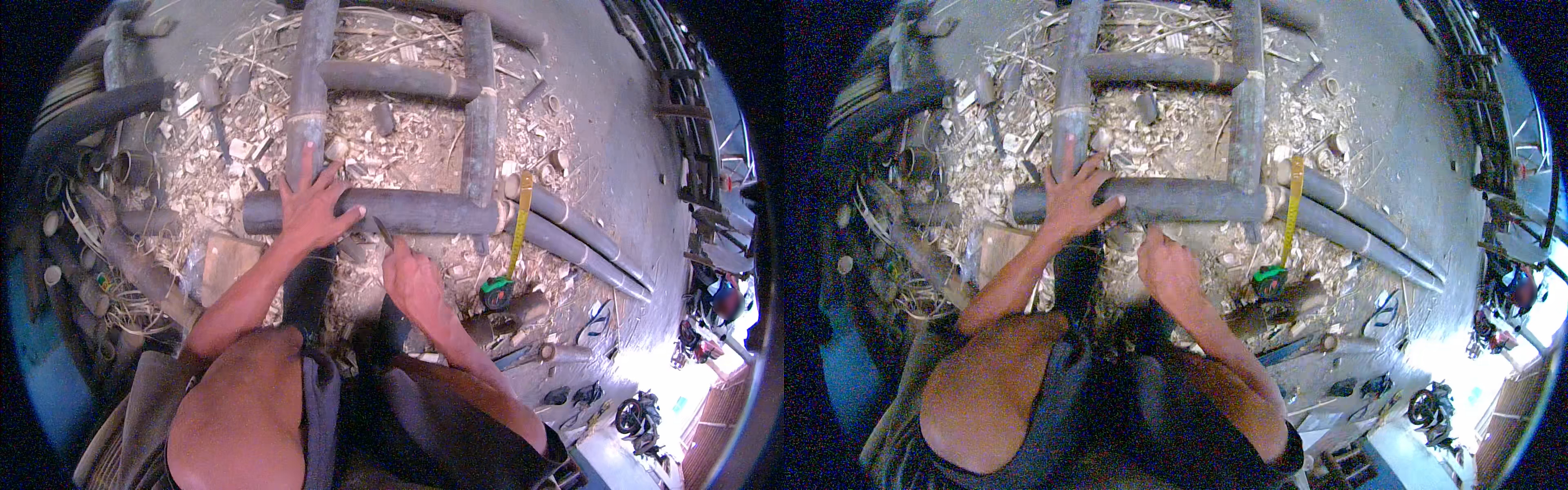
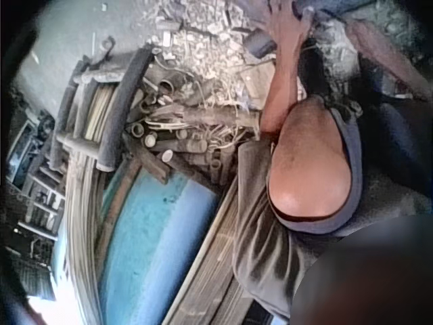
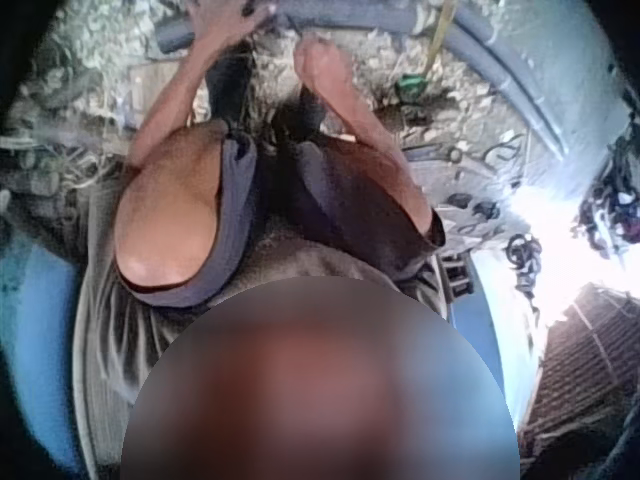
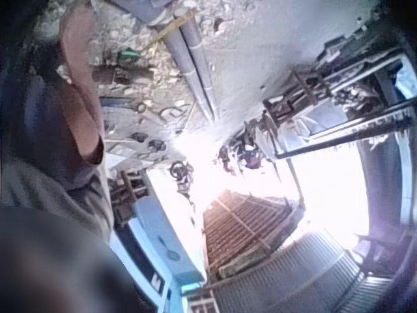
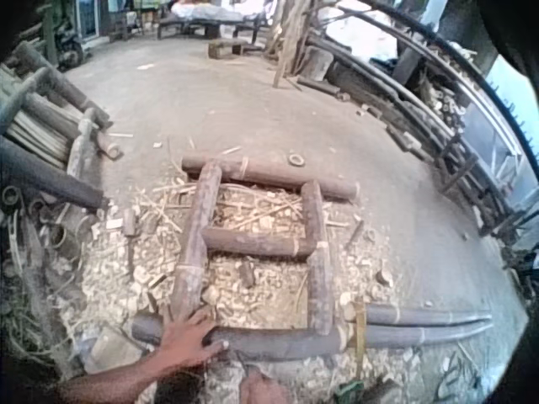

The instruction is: The person splits bamboo strips, measures and marks bamboo poles, and assembles them into a rectangular frame using a knife and tape measure. The person sits on the floor to fit the pieces together.

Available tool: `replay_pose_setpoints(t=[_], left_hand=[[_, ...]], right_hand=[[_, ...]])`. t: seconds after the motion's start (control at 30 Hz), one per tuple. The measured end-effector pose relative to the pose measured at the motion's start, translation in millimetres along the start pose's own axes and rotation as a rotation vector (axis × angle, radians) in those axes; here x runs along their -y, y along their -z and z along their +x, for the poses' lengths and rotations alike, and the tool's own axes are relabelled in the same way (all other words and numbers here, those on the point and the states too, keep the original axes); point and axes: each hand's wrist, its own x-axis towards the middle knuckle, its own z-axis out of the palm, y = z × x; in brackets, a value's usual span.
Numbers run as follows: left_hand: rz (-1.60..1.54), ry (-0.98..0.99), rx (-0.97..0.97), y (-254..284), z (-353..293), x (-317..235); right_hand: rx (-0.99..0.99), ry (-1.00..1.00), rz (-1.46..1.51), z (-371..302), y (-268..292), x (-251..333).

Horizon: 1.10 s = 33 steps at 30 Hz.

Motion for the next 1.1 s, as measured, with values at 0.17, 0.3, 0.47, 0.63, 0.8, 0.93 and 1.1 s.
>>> replay_pose_setpoints(t=[0.17,0.3,0.47,0.63,0.8,0.93,1.1], left_hand=[[0.02,-0.013,-0.053,-3,2,1],[0.039,-0.018,-0.069,-6,2,2],[0.034,-0.03,-0.094,-5,0,2],[0.002,-0.005,-0.044,-4,-2,0],[0.041,-0.019,-0.068,-4,1,0],[0.033,-0.019,-0.059,-2,1,0],[0.038,-0.025,-0.075,-3,3,2]], right_hand=[[0.059,-0.069,0.025,19,-4,6],[0.062,-0.084,0.036,15,-14,8],[0.203,-0.003,0.03,-2,-12,1],[0.159,-0.083,0.011,-5,-4,4],[0.014,-0.073,0.093,16,-13,7],[0.087,-0.067,0.056,8,-14,7],[0.113,-0.055,0.106,0,-9,3]])
